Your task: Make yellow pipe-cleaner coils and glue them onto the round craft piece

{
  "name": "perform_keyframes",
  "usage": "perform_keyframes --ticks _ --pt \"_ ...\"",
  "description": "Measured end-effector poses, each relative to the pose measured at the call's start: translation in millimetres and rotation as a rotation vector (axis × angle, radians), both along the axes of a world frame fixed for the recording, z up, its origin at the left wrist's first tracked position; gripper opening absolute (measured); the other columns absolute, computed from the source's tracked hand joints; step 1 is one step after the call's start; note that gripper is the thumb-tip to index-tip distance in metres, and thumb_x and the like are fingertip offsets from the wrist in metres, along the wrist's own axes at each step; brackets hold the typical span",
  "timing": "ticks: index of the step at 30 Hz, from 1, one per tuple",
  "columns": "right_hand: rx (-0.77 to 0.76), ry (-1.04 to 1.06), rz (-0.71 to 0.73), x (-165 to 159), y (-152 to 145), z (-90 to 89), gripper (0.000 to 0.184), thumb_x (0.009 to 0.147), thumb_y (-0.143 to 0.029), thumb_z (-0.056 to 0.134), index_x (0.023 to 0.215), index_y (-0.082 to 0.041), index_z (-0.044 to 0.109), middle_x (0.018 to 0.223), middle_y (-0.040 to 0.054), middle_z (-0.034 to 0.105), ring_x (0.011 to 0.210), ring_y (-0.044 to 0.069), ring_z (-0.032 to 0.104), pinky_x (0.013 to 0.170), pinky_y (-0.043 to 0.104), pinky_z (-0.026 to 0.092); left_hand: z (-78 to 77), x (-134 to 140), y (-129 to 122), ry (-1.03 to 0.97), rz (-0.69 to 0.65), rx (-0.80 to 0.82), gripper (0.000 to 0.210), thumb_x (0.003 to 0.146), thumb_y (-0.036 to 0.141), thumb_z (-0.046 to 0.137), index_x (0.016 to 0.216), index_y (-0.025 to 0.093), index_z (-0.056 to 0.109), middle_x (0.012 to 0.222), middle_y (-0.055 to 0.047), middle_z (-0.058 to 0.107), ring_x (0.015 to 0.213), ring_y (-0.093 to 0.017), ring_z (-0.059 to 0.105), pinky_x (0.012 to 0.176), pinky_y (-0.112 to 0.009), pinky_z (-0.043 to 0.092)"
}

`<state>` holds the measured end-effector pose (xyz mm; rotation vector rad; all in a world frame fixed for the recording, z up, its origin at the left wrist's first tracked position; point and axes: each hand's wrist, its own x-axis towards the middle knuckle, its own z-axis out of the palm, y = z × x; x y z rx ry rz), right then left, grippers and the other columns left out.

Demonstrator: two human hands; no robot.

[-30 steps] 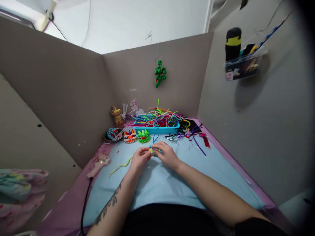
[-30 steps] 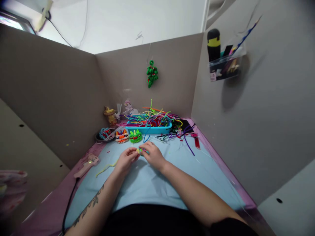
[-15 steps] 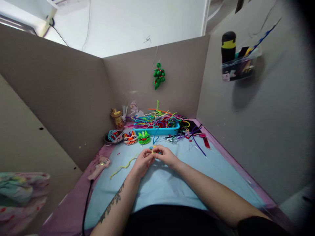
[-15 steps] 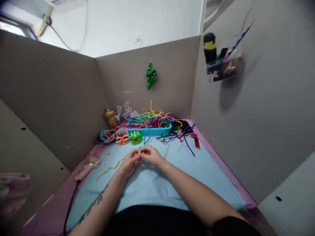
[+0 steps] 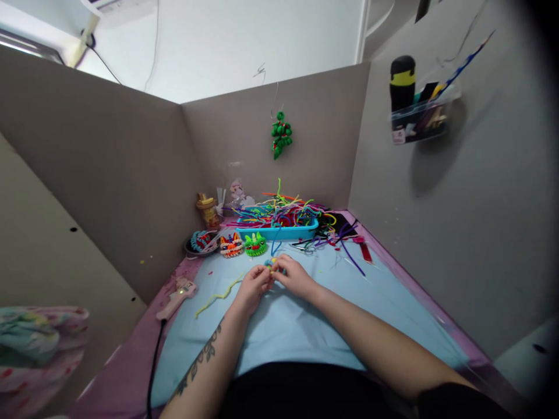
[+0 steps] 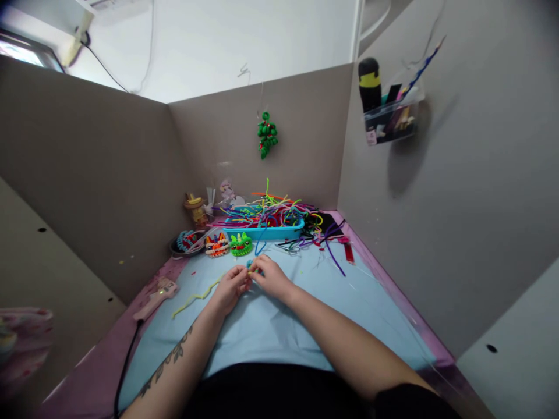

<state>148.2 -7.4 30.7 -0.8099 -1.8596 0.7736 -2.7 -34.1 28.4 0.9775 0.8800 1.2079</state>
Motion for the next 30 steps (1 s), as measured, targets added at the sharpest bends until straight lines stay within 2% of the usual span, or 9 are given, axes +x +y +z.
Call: perform_keyframes --ticks 6,15,24,27,30 --pt "-0.046 0.080 -0.025 -5.5 3.1 -5.5 0.008 0.076 -0.015 0.058 0.068 -0.018 0.060 0.079 0.0014 0.053 0.079 0.016 0.052 0.071 0.028 0.040 0.4 1.4 0.4 -0.059 0.023 0.032 0.035 0.060 0.036 0.081 0.072 0.014 0.057 0.061 0.004 0.056 0.055 -0.005 0.051 0.055 -0.017 0.039" --pt "-0.118 0.198 0.008 -12.9 4.7 -10.3 0.012 0.074 -0.019 0.057 0.063 -0.018 0.055 0.072 -0.0005 0.052 0.077 0.017 0.050 0.075 0.030 0.038 -4.0 2.5 1.8 -0.053 0.043 0.026 0.038 0.055 0.033 0.083 0.067 0.015 0.053 0.048 0.006 0.052 0.044 -0.004 0.045 0.045 -0.016 0.029" --pt "-0.273 0.306 0.077 -15.7 5.8 -13.7 0.020 0.073 -0.031 0.063 0.061 -0.018 0.053 0.068 -0.0011 0.052 0.070 0.015 0.048 0.068 0.028 0.038 -6.8 7.3 4.9 0.008 0.102 0.090 0.039 0.054 0.038 0.082 0.065 0.015 0.053 0.047 0.006 0.052 0.044 -0.005 0.045 0.046 -0.017 0.032" --pt "-0.363 0.341 0.103 -15.5 5.8 -9.8 0.022 0.071 -0.034 0.065 0.061 -0.018 0.054 0.063 -0.0023 0.051 0.062 0.013 0.045 0.060 0.026 0.036 -7.6 6.7 5.0 0.062 0.121 0.135 0.039 0.059 0.045 0.078 0.072 0.015 0.056 0.052 0.004 0.055 0.048 -0.007 0.049 0.051 -0.019 0.038" --pt "-0.478 0.370 0.129 -11.7 6.3 -5.6 0.024 0.068 -0.037 0.067 0.060 -0.017 0.054 0.055 -0.0043 0.048 0.051 0.009 0.038 0.050 0.024 0.028 -5.6 2.9 3.7 0.153 0.147 0.215 0.041 0.068 0.047 0.071 0.094 0.017 0.062 0.069 -0.001 0.063 0.059 -0.012 0.057 0.059 -0.023 0.044"
